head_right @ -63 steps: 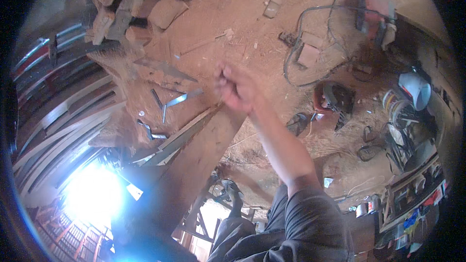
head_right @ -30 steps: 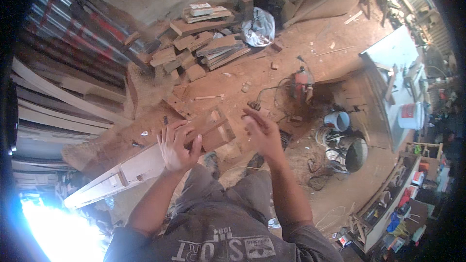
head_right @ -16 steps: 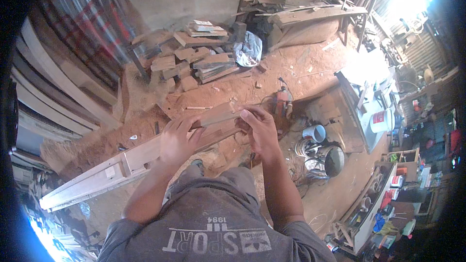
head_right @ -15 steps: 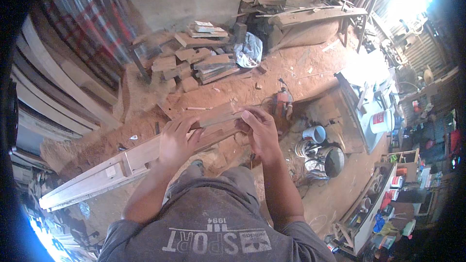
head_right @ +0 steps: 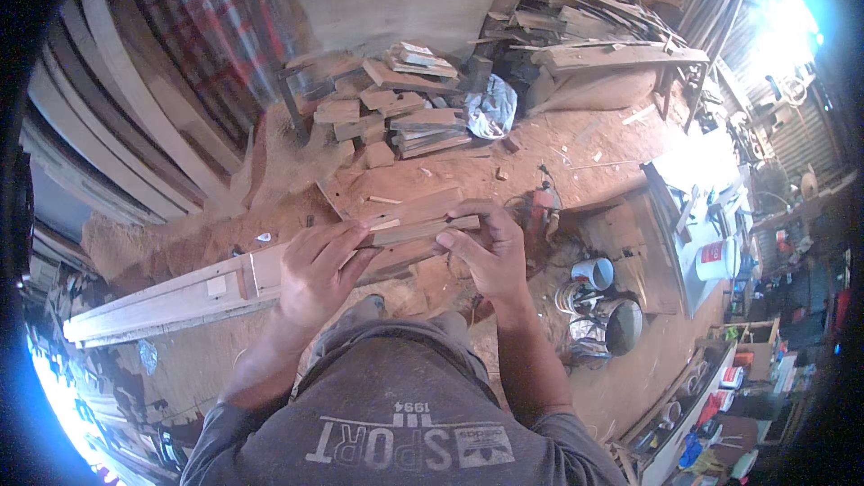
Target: The person measures and marks a wooden plank using a square and pencil, then cuts it with a circular saw. The person repeats this process to produce several smaller pieces of wood.
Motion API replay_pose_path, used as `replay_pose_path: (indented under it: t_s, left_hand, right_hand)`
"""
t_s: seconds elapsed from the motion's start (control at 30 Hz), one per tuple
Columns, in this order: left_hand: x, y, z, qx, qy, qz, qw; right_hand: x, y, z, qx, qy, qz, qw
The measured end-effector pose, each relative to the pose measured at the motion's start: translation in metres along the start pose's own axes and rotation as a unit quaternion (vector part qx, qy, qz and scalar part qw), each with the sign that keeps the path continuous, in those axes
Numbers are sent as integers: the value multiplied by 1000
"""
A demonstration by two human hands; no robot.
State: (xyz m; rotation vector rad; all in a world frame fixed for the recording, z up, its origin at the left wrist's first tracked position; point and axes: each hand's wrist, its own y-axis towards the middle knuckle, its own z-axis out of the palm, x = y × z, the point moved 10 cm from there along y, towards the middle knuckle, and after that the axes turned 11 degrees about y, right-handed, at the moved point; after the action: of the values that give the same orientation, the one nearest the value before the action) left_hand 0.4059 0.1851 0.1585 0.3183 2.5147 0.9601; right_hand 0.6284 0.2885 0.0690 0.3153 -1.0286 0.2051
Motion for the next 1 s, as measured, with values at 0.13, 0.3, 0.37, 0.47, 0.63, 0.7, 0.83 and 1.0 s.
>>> replay_pose_path:
  t_s: [0.13,0.3,0.37,0.47,0.63,0.7,0.83,1.0]
  left_hand:
    - [-7,0,-11,11,13,-3,1000]
    - [-18,-3,-23,-8,54,-11,998]
    - [-13,-10,-28,-49,78,-8,996]
    - [-4,-22,-40,-135,81,-20,987]
    - [-8,-28,-47,-135,109,20,985]
    - [-5,-35,-49,-128,105,10,986]
    - [14,-59,-37,-93,69,-47,992]
    - [23,-66,-34,-21,63,-121,990]
  right_hand:
    - [22,2,13,29,-75,-57,995]
    - [27,-3,10,49,-106,-95,989]
    - [27,-9,16,69,-97,-108,987]
    - [27,-17,29,121,-115,-120,979]
    - [22,-20,32,143,-136,-127,972]
    - [16,-18,28,126,-109,-89,982]
    - [-13,-9,13,84,-33,21,996]
    - [-50,0,15,53,18,119,991]
